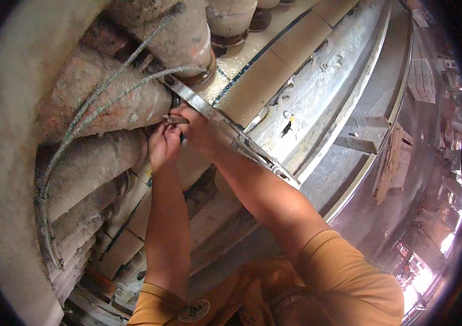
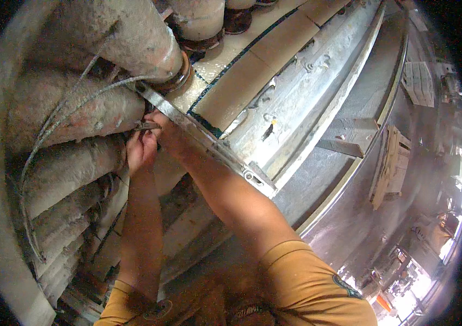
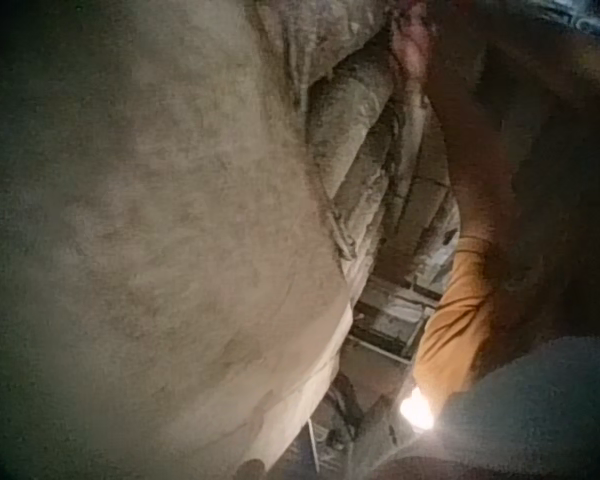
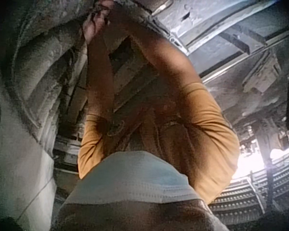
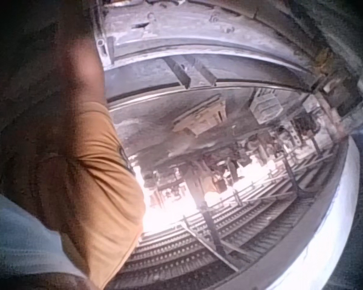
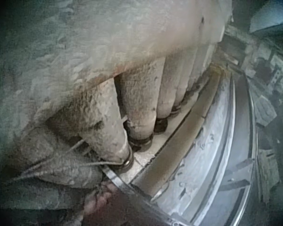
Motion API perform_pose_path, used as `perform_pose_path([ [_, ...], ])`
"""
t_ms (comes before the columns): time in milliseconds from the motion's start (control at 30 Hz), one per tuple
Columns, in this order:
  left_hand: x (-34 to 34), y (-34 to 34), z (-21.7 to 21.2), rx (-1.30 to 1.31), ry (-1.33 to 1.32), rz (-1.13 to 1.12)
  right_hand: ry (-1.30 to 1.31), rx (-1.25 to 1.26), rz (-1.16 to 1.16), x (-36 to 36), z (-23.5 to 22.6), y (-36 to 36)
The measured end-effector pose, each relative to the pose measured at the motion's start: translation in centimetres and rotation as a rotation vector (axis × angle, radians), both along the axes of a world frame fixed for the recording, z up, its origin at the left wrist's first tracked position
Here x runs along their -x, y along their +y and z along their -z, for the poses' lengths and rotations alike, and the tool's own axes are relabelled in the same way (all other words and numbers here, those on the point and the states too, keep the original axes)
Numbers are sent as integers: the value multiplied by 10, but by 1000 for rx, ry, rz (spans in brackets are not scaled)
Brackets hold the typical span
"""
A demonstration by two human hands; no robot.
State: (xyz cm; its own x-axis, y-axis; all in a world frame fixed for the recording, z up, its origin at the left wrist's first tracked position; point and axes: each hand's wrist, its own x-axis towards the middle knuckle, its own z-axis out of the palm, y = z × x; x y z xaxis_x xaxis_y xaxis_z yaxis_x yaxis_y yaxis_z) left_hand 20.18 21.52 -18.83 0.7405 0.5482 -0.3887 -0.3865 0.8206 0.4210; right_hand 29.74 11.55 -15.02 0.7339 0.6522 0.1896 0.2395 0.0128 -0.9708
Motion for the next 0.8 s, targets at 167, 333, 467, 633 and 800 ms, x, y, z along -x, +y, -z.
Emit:
perform_pose_path([
  [167, 2, 0, -4, -80, -105, -37, 343, 133, -31, 6, -7, 7],
  [333, 2, 0, -7, -32, -40, -83, 381, 90, -13, 6, -20, 8],
  [467, 0, -1, 1, -12, 95, -133, 270, -37, -33, 4, 11, 12],
  [633, 6, 4, 10, -53, 37, -84, 194, 194, -26, 3, -12, 10],
  [800, -1, -2, -4, -35, -245, 23, 6, 34, 111, 5, -2, 8],
])
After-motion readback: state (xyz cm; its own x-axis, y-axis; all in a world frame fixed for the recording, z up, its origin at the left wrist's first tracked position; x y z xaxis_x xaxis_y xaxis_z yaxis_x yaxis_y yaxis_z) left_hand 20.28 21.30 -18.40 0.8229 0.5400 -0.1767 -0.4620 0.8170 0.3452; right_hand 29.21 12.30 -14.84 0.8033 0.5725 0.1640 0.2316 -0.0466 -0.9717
